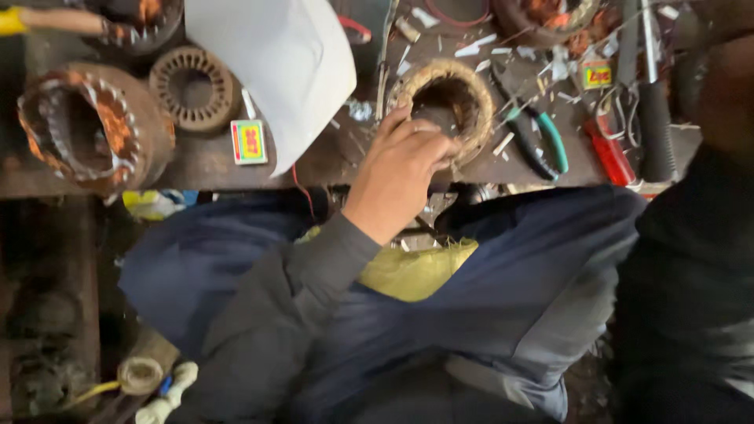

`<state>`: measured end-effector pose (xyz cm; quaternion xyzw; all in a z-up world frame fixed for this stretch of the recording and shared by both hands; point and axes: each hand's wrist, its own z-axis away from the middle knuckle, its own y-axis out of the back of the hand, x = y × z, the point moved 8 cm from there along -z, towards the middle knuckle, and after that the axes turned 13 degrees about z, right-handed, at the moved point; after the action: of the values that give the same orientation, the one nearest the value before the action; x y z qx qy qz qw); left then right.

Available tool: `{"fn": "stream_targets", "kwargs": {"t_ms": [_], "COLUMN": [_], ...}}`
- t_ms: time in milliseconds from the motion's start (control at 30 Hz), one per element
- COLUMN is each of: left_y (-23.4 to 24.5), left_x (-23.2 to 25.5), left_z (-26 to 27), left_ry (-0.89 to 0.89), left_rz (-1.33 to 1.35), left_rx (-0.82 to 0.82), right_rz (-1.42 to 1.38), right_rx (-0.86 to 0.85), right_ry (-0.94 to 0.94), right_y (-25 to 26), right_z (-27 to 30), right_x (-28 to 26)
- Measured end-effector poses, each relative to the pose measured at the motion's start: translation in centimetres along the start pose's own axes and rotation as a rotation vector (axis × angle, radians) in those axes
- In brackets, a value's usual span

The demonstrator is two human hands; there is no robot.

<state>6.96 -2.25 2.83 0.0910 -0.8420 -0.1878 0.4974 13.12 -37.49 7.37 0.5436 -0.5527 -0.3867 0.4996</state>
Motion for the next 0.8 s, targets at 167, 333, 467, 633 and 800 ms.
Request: {"fn": "stream_targets", "kwargs": {"t_ms": [167, 333, 467, 633, 800], "left_y": [-0.4, -0.2, -0.2, -1.5, -2.1], "left_x": [0.0, 1.1, 3.9, 4.7, 4.7], "left_z": [0.0, 0.0, 1.7, 2.1, 1.9], "left_ry": [0.032, -0.098, -0.401, -0.685, -0.816], "left_rz": [-0.049, -0.101, -0.496, -0.748, -0.773], "left_rx": [-0.003, 0.008, -0.029, -0.116, -0.163], "right_rz": [-0.082, -0.065, -0.039, -0.321, -0.64], "right_rx": [0.01, 0.02, 0.125, 0.346, 0.236], "right_ry": [0.063, 0.093, 0.183, 0.341, 0.104], "right_y": [0.2, 1.7, 4.7, 8.0, 3.8], "right_z": [2.1, 1.2, -4.2, -4.2, -0.5], "right_x": [-3.4, -3.2, -4.3, -11.1, -14.1]}}
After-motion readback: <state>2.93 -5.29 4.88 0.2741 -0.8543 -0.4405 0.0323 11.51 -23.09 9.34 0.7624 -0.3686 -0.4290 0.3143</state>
